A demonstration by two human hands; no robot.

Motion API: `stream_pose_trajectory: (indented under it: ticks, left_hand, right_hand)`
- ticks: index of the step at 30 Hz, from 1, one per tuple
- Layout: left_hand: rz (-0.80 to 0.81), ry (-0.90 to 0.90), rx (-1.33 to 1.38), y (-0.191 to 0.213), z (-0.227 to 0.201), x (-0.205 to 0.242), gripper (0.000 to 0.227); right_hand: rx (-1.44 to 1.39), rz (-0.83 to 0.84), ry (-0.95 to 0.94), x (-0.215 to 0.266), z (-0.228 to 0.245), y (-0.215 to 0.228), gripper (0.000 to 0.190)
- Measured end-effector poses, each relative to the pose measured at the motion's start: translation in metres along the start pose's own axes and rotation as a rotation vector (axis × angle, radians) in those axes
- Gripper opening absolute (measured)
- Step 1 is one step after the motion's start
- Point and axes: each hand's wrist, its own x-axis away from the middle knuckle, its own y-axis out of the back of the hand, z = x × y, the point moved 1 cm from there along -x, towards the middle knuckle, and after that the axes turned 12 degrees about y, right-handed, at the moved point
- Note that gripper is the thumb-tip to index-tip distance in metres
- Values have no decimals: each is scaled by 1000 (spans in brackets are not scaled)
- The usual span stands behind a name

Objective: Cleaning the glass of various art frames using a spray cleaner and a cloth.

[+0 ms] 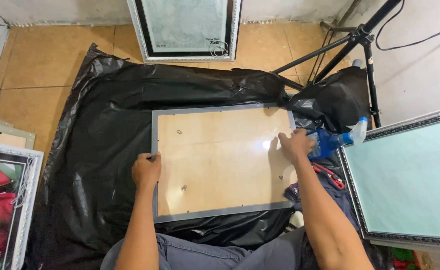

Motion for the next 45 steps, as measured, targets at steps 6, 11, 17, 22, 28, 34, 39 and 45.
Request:
stream_pose_trajectory:
  ticks: [6, 11, 17, 22, 28, 34, 39, 45]
  left_hand:
    - [-59, 34, -13, 18, 5, -10, 57]
    - [-295, -162, 143, 50, 1, 10, 44]
    - [-586, -557, 503, 92, 7, 26, 28]
    - [-477, -521, 789, 133, -24, 86, 26]
    - [-96, -646, 1137, 139, -9, 71, 50]
    - [430, -613, 1464, 132, 11, 42, 83]
    - [334, -363, 1178, 134, 14, 25, 73]
    - [313, -409, 1233, 111, 54, -25, 46]
  right_hand:
    - [-75, 32, -86, 3, 11, 6, 92]
    - [-125, -78, 18, 12, 42, 33, 85]
    - [-487, -353, 341, 68, 106, 90, 43]
    - [-941, -255, 262, 83, 115, 127, 74]
    - [-1385, 130, 189, 71, 84, 132, 71]
    - [-1400, 342, 172, 44, 42, 113, 61]
    - [-1309, 203, 120, 34, 22, 100, 75]
    - [-1271, 276, -6, 38, 24, 103, 70]
